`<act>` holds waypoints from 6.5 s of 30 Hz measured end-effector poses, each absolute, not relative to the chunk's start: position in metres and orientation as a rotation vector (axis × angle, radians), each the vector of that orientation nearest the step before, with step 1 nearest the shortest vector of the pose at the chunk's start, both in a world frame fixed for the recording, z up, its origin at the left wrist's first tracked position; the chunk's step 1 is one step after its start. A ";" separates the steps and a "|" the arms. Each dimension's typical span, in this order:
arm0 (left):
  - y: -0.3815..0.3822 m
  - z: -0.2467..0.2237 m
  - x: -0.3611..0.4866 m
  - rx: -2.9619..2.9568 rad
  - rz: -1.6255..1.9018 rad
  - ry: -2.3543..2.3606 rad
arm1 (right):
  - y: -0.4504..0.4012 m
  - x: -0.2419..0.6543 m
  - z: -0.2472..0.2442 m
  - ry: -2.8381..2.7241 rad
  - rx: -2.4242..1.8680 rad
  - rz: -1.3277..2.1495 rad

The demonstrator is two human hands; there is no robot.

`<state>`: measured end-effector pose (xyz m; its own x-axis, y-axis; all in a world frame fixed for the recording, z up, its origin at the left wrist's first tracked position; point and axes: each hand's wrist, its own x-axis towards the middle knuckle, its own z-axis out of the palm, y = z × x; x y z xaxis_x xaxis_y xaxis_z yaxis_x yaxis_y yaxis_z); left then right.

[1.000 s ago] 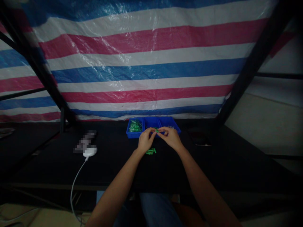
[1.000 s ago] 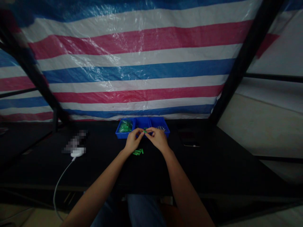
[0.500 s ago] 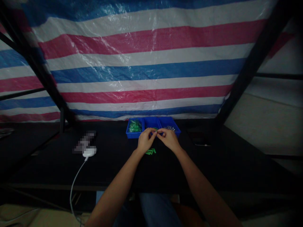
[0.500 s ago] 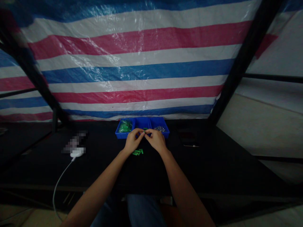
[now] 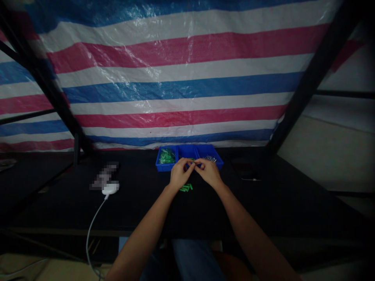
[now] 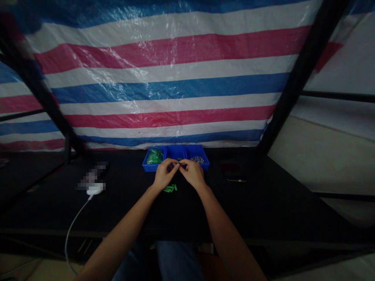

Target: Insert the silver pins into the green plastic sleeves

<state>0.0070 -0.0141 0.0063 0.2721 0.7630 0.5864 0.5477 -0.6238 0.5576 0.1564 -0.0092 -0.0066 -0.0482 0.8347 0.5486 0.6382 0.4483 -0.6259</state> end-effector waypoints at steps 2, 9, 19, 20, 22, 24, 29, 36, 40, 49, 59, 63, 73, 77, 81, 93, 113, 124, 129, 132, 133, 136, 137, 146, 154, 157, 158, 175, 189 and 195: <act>-0.014 0.007 0.007 2.301 1.280 1.218 | -0.010 0.156 -0.006 -1.776 -1.263 0.258; -0.014 0.007 0.006 2.288 1.300 1.230 | -0.008 0.157 -0.006 -1.780 -1.230 0.283; -0.014 0.008 0.006 2.290 1.315 1.260 | -0.006 0.162 -0.005 -1.750 -1.162 0.343; -0.014 0.008 0.006 2.291 1.313 1.269 | -0.006 0.162 -0.005 -1.745 -1.156 0.352; -0.014 0.008 0.006 2.296 1.308 1.285 | -0.006 0.162 -0.005 -1.735 -1.145 0.364; -0.013 0.007 0.006 2.302 1.303 1.291 | -0.007 0.161 -0.005 -1.726 -1.137 0.370; -0.013 0.005 0.006 2.320 1.273 1.284 | -0.010 0.159 -0.002 -1.711 -1.135 0.378; -0.010 0.002 0.005 2.363 1.235 1.258 | -0.012 0.156 -0.001 -1.693 -1.111 0.351; -0.009 0.000 0.005 2.370 1.214 1.250 | -0.011 0.155 -0.002 -1.694 -1.066 0.334; -0.010 0.002 0.005 2.350 1.271 1.218 | -0.008 0.157 -0.005 -1.636 -1.058 0.389; -0.010 0.003 0.005 2.314 1.337 1.234 | -0.008 0.160 -0.004 -1.692 -1.129 0.325; -0.011 0.004 0.005 2.305 1.353 1.238 | -0.008 0.160 -0.004 -1.723 -1.149 0.312; -0.014 0.007 0.006 2.290 1.379 1.191 | -0.009 0.157 -0.006 -1.812 -1.175 0.287; -0.014 0.007 0.005 2.298 1.361 1.193 | -0.010 0.155 -0.006 -1.812 -1.189 0.258; -0.015 0.008 0.008 2.313 1.341 1.212 | -0.012 0.154 -0.004 -1.755 -1.210 0.244; -0.059 0.044 -0.136 2.040 1.118 2.649 | -0.002 0.157 -0.007 -1.673 -1.295 -0.030; -0.059 0.040 -0.203 1.910 0.592 2.901 | 0.004 0.151 -0.013 -1.668 -1.390 -0.027; -0.054 0.050 -0.207 2.065 0.686 2.844 | -0.019 0.144 0.012 -1.761 -1.148 0.078; -0.042 0.059 -0.145 2.321 1.207 2.362 | -0.029 0.137 0.007 -2.086 -1.138 0.369; -0.030 0.057 -0.106 2.377 1.475 1.999 | -0.029 0.135 -0.001 -2.222 -1.137 0.397; -0.026 0.056 -0.094 2.383 1.546 1.891 | -0.028 0.135 -0.003 -2.257 -1.129 0.405; -0.014 0.051 -0.062 2.372 1.689 1.639 | -0.026 0.138 -0.007 -2.322 -1.121 0.423; -0.011 0.048 -0.054 2.349 1.727 1.596 | -0.025 0.138 -0.007 -2.327 -1.126 0.424; -0.013 0.013 -0.031 2.402 1.647 1.432 | -0.026 0.136 -0.004 -2.287 -1.136 0.459; -0.022 0.017 -0.029 2.335 1.627 1.305 | -0.022 0.142 0.006 -2.016 -1.108 0.367; -0.022 0.014 -0.026 2.346 1.560 1.281 | -0.017 0.145 0.006 -1.917 -1.107 0.346; -0.022 0.013 -0.025 2.361 1.524 1.266 | -0.015 0.145 0.005 -1.887 -1.113 0.351; -0.024 0.008 -0.018 2.433 1.186 1.152 | -0.016 0.141 -0.003 -1.791 -1.129 0.601; -0.020 0.005 -0.019 2.369 1.244 1.254 | -0.009 0.143 -0.008 -1.830 -1.165 0.420; -0.018 0.003 -0.020 2.405 1.218 1.207 | -0.010 0.144 -0.004 -1.868 -1.165 0.326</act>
